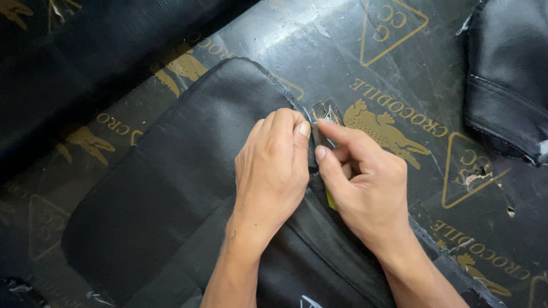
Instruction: The person uses a green utility knife to trim loose threads and excess material along the stitched edges of a black leather bag. The person holds the bag steady with one hand while carefully scraping and cutting along the seams with the other.
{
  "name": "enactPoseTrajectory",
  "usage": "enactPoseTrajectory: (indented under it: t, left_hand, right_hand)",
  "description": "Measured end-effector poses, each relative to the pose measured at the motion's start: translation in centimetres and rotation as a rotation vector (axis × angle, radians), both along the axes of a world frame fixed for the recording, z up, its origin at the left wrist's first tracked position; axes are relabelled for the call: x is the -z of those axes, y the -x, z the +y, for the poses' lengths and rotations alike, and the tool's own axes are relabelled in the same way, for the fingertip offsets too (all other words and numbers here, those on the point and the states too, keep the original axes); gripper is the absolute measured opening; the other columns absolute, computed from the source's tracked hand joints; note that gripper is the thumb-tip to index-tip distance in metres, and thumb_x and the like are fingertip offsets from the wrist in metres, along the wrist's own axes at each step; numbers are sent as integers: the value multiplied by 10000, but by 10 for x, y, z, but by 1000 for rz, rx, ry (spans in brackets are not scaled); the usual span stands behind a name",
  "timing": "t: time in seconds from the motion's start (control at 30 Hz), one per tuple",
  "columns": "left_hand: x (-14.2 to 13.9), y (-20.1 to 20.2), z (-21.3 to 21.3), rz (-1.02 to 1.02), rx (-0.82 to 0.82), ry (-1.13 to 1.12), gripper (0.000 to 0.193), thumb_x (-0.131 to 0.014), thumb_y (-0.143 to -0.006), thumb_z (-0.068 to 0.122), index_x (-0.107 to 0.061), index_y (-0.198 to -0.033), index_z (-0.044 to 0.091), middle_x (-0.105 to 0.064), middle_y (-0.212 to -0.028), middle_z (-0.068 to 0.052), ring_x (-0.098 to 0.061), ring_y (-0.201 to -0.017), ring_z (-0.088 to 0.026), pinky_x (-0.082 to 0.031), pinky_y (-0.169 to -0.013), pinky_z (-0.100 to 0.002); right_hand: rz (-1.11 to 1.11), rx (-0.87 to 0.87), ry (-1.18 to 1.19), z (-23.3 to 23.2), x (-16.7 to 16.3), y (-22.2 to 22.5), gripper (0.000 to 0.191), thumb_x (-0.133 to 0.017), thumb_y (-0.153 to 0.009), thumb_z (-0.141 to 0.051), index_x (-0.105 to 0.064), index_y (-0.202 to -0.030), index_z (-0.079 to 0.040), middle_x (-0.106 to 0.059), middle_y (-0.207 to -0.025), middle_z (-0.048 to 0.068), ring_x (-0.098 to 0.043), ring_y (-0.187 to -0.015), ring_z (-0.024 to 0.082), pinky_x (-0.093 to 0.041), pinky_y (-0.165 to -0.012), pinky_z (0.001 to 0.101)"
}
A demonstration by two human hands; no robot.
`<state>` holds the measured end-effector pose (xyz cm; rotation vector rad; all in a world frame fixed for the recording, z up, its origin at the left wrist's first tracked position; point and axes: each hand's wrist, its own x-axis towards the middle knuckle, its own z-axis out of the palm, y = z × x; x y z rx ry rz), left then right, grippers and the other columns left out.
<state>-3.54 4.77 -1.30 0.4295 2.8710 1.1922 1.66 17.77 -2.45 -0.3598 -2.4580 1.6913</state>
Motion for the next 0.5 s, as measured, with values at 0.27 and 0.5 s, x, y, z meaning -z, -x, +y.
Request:
enactPoseTrajectory:
  t: [0.27,0.5]
  left_hand:
    - [1,0,1,10,-11,15,177,-506,-1049,207,-594,-1006,60,-679,-973,-126,-642,-927,-359,-480,-775,-497]
    - [1,1,0,-4,-11,18,180,-511,-1050,213,-598,-998,63,-680,-953,-123,-647,-924,-357,-480,-770,-496]
  right_hand:
    - [42,-4,-52,-2,2,2,319,-733,-908,-31,-714,-1226,-35,-611,-663,-34,-493,-533,3,-425,-499,193]
    - [43,5,-72,-2,3,0,315,-736,-896,-24,-716,-1211,-36,-609,-671,-30,-483,-540,13,-425,-506,203]
